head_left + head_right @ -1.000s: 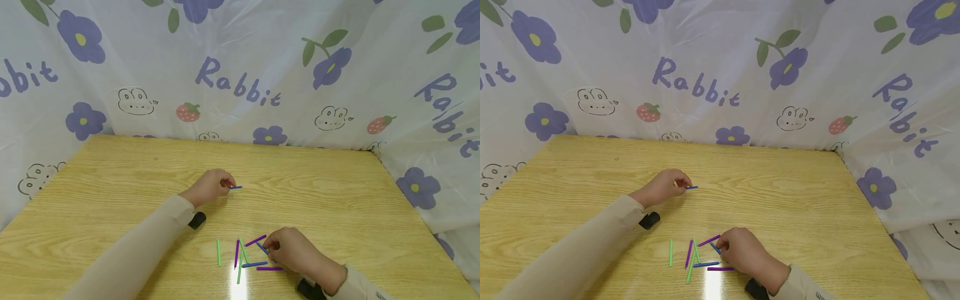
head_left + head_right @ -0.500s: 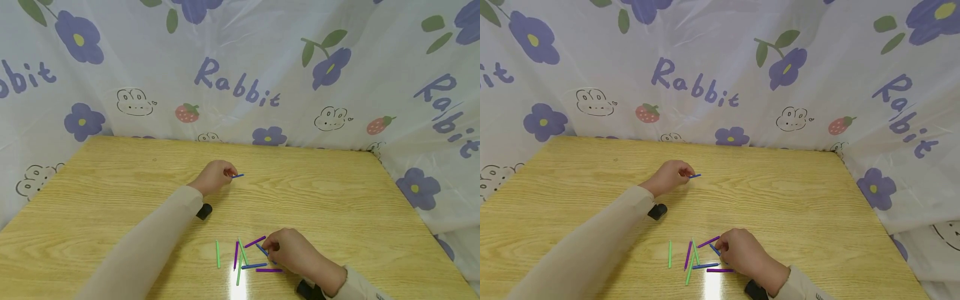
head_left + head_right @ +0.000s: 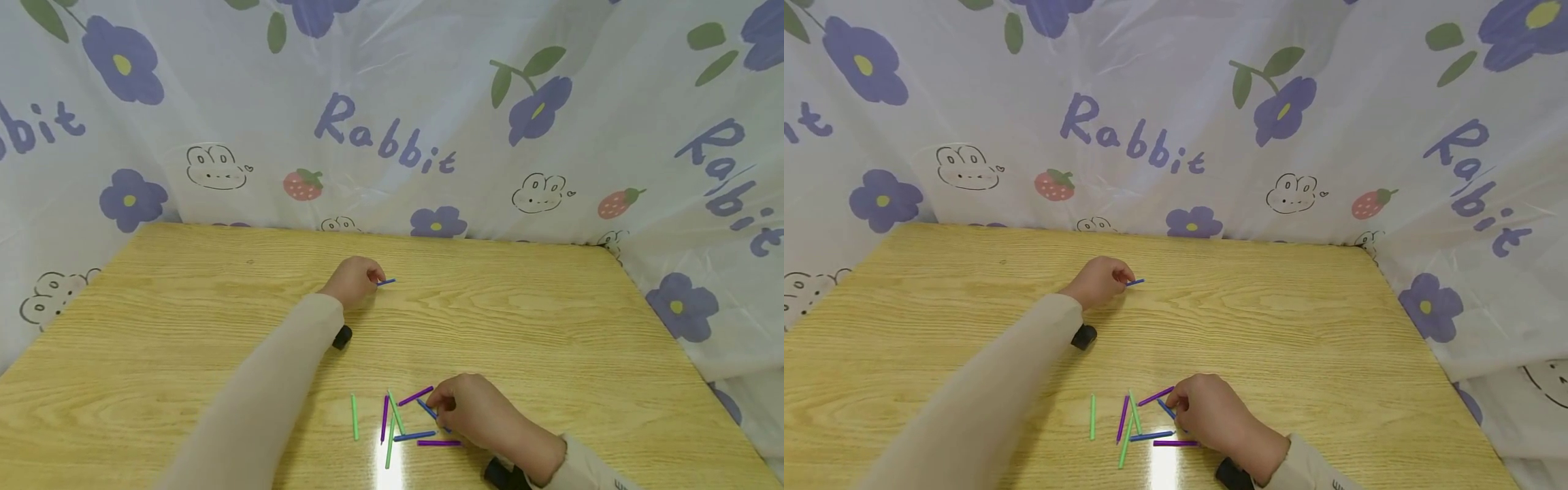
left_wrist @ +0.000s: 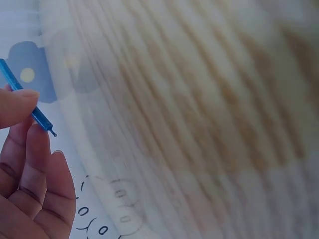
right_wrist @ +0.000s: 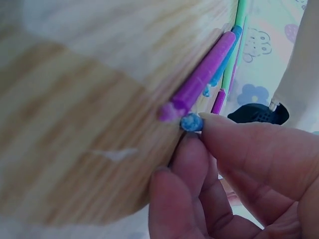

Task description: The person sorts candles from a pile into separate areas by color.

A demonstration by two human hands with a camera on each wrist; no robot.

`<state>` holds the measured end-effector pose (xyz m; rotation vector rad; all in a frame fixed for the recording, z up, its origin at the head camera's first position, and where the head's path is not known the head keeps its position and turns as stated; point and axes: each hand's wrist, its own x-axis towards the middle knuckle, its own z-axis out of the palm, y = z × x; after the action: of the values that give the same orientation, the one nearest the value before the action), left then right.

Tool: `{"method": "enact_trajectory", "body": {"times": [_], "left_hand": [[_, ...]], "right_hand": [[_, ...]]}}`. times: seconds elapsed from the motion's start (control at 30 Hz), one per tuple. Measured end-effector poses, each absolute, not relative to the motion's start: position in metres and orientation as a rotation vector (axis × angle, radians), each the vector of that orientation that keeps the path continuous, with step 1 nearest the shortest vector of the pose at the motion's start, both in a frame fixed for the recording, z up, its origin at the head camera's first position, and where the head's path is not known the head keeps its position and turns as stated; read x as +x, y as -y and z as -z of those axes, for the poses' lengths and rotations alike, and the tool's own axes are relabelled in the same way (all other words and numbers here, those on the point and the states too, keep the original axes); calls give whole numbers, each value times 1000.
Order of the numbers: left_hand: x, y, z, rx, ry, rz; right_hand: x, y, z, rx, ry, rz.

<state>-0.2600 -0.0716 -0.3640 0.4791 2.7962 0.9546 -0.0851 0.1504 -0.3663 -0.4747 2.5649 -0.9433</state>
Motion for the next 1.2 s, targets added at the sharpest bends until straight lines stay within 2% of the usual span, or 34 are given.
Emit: {"method": "enact_trajectory", "body": {"times": [0.6,1.2], "left_hand": [[-284,56,371,514,-2820,-848],[-285,44,373,483,-2766,-816]], "right_hand": [[-86,-151,367,-482,-2572,942],[-86,-150,367,-473,-2548,957]]}}
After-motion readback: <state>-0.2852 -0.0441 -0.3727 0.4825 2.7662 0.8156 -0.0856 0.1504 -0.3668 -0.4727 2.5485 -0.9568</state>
